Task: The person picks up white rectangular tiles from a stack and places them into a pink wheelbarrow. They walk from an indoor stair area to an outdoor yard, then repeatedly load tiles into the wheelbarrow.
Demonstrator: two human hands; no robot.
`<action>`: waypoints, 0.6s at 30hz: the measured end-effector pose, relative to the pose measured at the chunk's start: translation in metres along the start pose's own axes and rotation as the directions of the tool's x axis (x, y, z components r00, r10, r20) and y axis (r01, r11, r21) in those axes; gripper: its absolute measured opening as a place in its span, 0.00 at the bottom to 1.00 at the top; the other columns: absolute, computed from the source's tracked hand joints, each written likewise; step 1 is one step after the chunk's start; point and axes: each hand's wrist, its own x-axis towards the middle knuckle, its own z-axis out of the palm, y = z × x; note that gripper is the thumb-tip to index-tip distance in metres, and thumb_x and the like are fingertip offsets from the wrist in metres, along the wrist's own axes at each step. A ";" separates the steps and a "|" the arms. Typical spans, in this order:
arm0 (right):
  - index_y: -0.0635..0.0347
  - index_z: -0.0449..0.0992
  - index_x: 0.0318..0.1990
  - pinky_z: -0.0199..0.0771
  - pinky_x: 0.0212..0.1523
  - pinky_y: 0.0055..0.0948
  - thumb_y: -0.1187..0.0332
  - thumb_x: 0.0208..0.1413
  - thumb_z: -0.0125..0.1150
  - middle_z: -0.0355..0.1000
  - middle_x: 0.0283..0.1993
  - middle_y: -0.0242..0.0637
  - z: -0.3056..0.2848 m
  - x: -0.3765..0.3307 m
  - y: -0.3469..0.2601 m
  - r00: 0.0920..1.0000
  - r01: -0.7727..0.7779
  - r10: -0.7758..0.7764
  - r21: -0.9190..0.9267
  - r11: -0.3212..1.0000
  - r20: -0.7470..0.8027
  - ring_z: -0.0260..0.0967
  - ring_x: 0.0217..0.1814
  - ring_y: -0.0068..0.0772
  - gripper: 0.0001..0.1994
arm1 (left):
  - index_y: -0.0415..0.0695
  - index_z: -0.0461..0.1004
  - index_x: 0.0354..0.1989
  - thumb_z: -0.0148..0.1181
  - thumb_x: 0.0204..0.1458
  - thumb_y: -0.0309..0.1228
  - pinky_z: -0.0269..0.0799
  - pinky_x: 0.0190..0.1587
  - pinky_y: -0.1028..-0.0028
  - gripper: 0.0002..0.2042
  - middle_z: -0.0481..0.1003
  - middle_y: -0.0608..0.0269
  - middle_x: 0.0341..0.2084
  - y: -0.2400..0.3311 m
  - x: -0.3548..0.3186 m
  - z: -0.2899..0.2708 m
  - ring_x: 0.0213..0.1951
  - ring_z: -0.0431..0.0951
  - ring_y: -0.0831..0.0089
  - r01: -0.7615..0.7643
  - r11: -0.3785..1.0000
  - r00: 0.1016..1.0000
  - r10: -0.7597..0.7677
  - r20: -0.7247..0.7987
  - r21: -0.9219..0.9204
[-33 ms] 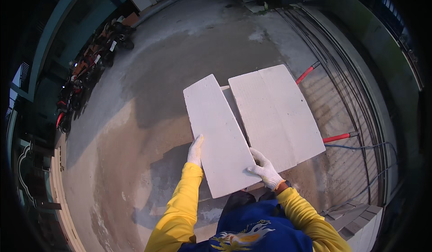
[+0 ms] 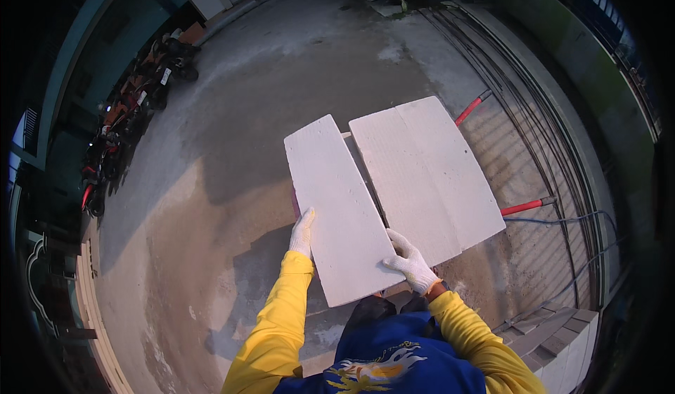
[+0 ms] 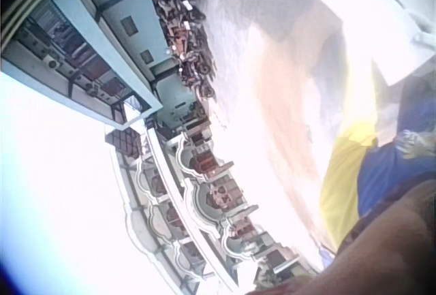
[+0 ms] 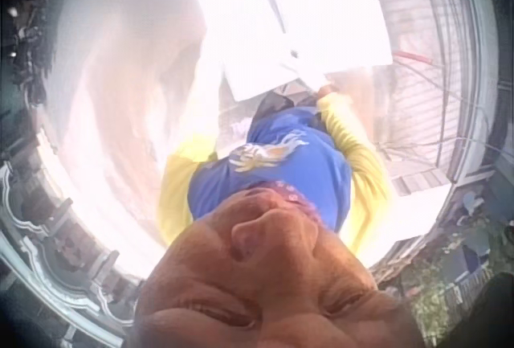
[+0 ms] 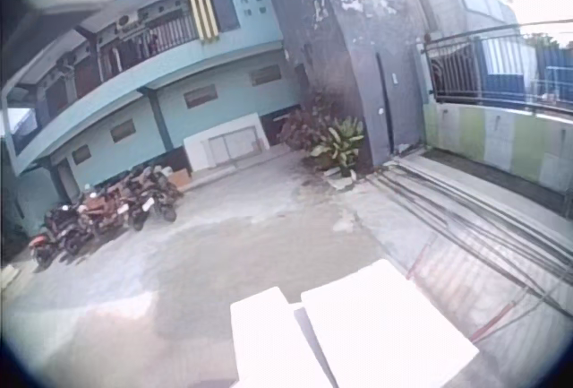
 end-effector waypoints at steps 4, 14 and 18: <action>0.63 0.58 0.78 0.60 0.76 0.36 0.65 0.56 0.72 0.64 0.76 0.43 -0.001 -0.014 0.044 0.980 -0.009 0.028 0.096 0.995 -0.198 0.61 0.77 0.37 0.44 | 0.41 0.71 0.68 0.62 0.64 0.51 0.74 0.62 0.62 0.31 0.78 0.54 0.59 -0.018 0.030 0.030 0.57 0.79 0.59 0.094 0.982 0.988 -0.112 0.104 0.163; 0.62 0.71 0.70 0.66 0.70 0.30 0.55 0.65 0.68 0.73 0.66 0.42 0.037 -0.022 0.150 0.825 0.027 0.165 0.330 0.944 -0.541 0.68 0.68 0.31 0.31 | 0.42 0.61 0.76 0.52 0.69 0.51 0.64 0.71 0.54 0.33 0.66 0.51 0.71 -0.018 0.014 -0.012 0.69 0.68 0.53 0.274 0.952 0.927 -0.299 0.227 0.133; 0.67 0.70 0.70 0.68 0.69 0.31 0.51 0.64 0.68 0.73 0.66 0.46 0.055 -0.036 0.153 0.577 0.021 0.248 0.317 0.948 -0.778 0.70 0.68 0.35 0.35 | 0.43 0.60 0.77 0.55 0.69 0.48 0.63 0.71 0.55 0.33 0.65 0.52 0.72 -0.039 0.026 -0.022 0.70 0.67 0.54 0.235 0.960 0.943 -0.262 0.204 0.149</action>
